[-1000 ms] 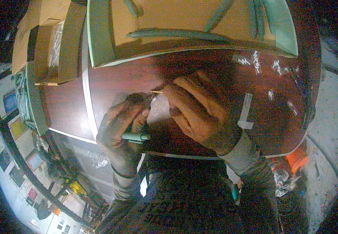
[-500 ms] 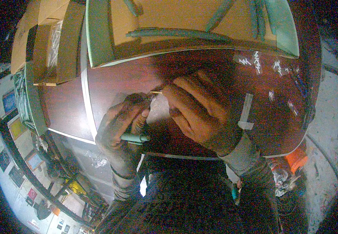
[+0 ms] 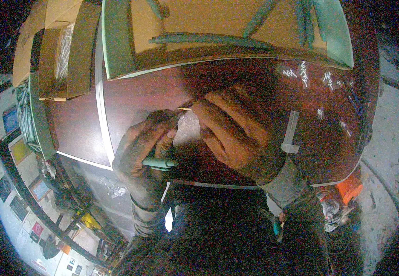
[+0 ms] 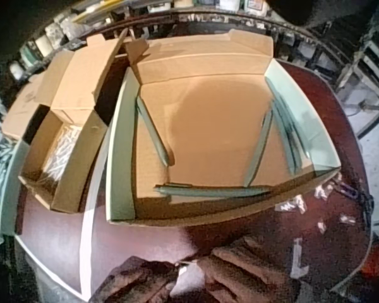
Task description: The person is assembling small parts by inserting a white component into a teal plastic tube, using their hands and a small wooden stick to push the piece into place while working over a table.
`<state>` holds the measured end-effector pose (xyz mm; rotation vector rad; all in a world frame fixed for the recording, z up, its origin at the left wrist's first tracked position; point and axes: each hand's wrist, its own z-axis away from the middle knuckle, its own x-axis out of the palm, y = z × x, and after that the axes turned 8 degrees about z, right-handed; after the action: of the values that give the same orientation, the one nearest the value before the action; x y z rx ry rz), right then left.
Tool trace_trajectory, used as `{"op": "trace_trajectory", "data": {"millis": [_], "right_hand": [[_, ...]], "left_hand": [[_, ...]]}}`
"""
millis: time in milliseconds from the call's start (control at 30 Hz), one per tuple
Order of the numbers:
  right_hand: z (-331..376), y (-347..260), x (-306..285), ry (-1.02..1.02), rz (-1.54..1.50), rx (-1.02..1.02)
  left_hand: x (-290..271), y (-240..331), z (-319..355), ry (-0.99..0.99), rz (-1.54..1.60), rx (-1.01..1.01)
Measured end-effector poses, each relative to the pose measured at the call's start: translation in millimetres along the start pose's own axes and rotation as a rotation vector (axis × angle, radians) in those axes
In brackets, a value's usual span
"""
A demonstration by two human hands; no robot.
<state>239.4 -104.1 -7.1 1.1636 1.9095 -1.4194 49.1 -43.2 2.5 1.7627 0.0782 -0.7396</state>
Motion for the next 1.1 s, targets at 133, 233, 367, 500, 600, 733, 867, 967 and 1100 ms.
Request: {"op": "trace_trajectory", "data": {"millis": [133,233,367,500,600,733,867,967,1100], "right_hand": [[-0.5,0.0,0.5,0.003,0.005,-0.005],[-0.9,-0.7,-0.4,-0.004,0.002,-0.002],[-2.2,0.3,-0.8,-0.007,-0.029,-0.005],[-2.1,1.0,-0.1,-0.001,-0.035,-0.005],[-1.8,0.3,-1.4,-0.017,-0.029,0.006],[-0.6,-1.1,-0.5,0.003,0.005,-0.002],[-0.3,1.5,2.1,0.026,0.007,-0.017],[-0.8,1.1,0.0,0.01,0.017,-0.014],[-0.9,1.0,-0.2,-0.001,0.016,-0.024]], "left_hand": [[-0.6,1.4,-1.9,-0.01,-0.025,0.001],[1.0,-1.8,-1.0,-0.002,-0.034,0.02],[0.8,-3.0,-1.3,-0.014,0.007,0.029],[1.4,-3.7,-1.8,-0.019,0.026,0.037],[1.5,-2.8,-2.9,-0.025,-0.001,0.033],[1.9,-1.1,-1.4,0.006,0.016,-0.007],[2.0,-4.6,-0.8,0.006,0.013,-0.007],[-0.5,-0.8,-0.6,-0.013,-0.019,-0.031],[-0.1,-0.5,-1.2,-0.008,0.026,-0.025]]}}
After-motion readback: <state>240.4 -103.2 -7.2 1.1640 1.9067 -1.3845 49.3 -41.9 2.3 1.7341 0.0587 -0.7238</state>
